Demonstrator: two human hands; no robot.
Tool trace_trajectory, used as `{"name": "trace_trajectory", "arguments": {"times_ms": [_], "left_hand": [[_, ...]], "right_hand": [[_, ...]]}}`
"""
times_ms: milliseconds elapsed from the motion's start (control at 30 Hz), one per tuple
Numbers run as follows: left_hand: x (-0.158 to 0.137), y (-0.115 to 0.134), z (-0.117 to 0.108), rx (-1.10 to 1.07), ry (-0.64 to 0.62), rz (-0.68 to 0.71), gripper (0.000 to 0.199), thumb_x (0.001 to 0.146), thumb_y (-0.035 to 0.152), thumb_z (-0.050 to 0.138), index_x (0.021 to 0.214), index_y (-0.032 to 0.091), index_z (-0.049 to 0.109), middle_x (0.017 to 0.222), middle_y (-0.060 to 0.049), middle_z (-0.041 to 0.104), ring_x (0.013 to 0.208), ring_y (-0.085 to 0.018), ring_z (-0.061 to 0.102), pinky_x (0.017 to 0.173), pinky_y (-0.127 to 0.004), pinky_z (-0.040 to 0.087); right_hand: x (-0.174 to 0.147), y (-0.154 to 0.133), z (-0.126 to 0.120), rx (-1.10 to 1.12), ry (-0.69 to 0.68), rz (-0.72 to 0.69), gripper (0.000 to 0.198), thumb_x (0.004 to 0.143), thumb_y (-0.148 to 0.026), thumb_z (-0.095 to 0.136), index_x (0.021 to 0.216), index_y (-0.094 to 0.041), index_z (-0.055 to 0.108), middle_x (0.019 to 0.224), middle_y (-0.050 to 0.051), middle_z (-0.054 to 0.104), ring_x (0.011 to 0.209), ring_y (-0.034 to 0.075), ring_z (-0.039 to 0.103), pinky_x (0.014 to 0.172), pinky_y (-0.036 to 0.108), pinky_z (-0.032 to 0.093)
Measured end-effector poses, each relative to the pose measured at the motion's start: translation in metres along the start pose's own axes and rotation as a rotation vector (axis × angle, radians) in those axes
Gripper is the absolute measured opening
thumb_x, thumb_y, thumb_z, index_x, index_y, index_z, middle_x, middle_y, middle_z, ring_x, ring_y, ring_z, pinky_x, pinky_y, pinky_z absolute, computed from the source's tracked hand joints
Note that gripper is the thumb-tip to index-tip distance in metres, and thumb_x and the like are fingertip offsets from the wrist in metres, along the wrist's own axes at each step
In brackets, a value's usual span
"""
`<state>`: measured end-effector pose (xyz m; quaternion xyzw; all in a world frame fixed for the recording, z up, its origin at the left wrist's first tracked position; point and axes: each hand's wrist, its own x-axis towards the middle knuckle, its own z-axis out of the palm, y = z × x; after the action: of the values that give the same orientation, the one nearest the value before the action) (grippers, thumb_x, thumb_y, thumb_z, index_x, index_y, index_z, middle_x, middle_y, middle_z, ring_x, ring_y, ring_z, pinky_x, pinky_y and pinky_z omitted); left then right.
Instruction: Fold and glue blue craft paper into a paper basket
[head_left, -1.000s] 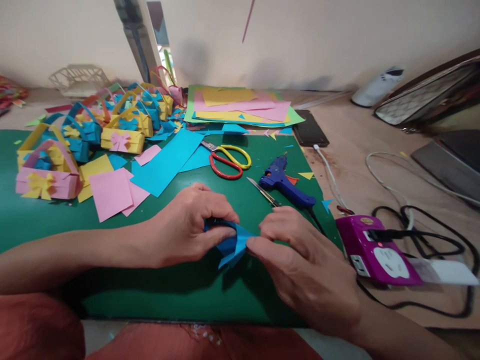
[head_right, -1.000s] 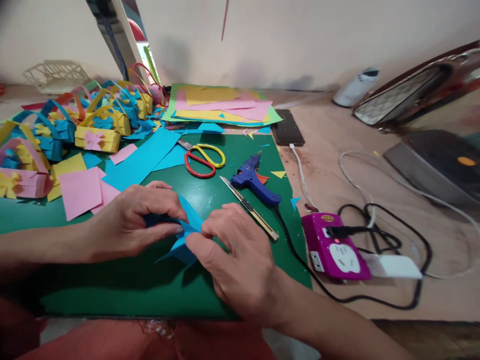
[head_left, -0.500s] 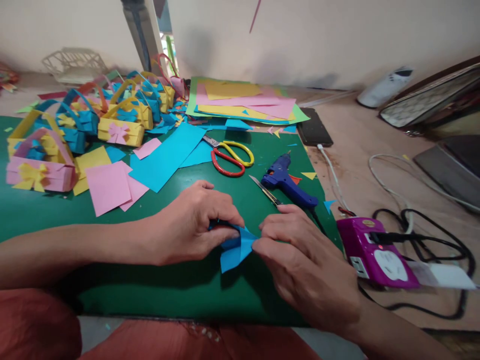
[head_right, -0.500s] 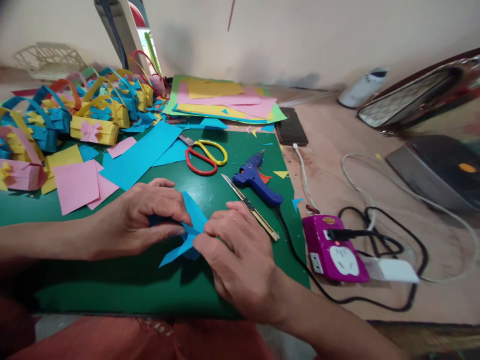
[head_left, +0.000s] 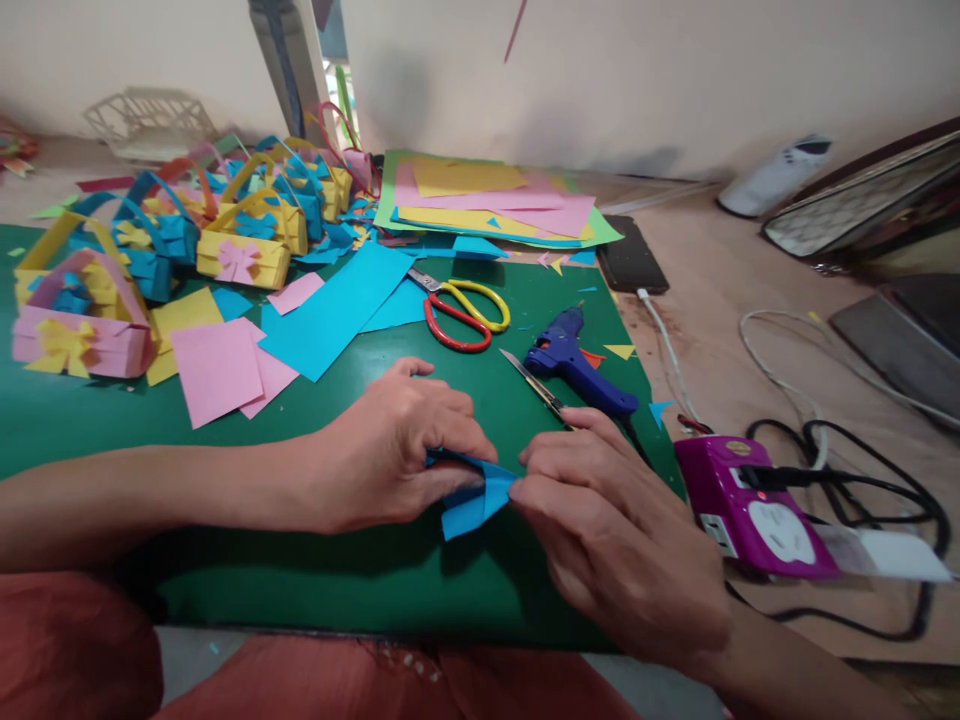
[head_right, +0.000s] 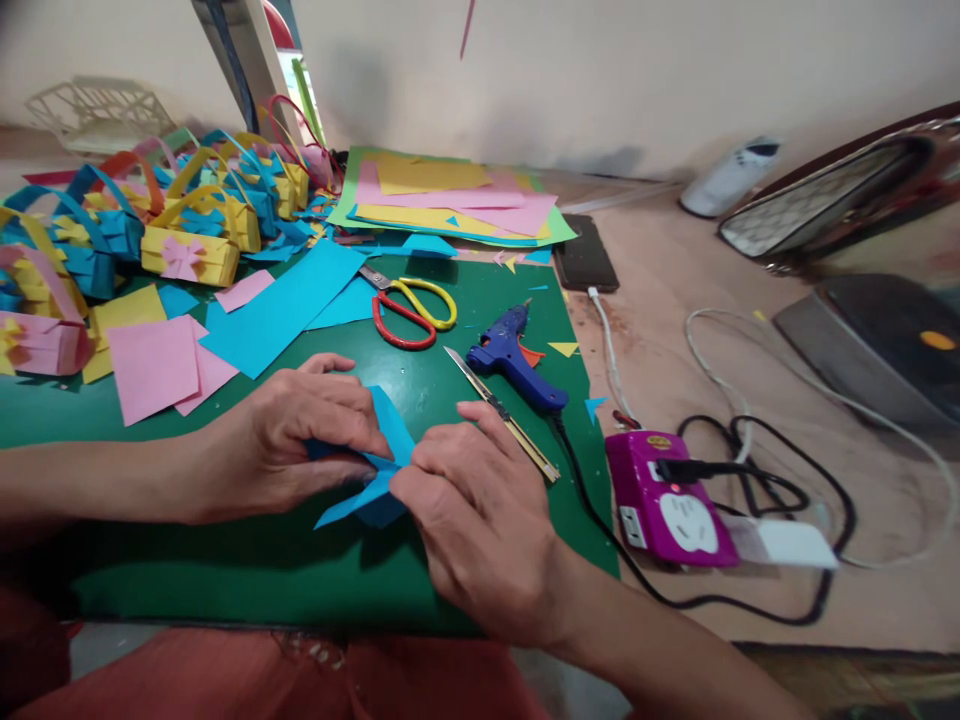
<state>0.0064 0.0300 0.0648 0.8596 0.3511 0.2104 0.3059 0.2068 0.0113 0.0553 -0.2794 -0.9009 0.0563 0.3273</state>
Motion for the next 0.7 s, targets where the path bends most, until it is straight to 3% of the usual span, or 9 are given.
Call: {"name": "trace_trajectory", "arguments": {"times_ms": [700], "left_hand": [[-0.0018,0.0002,0.0025,-0.007,-0.012,-0.006,0.021,0.082,0.014,0.05,0.084,0.025,0.069,0.074,0.005,0.062,0.074,-0.007,0.058,0.102,-0.038,0.016]], "right_hand": [[-0.0009,0.0013,0.0006,0.013,0.009,0.005,0.02,0.075,-0.004,0.055,0.087,-0.02,0.053,0.075,0.001,0.061,0.076,0.012,0.061,0.089,0.039,0.045]]}}
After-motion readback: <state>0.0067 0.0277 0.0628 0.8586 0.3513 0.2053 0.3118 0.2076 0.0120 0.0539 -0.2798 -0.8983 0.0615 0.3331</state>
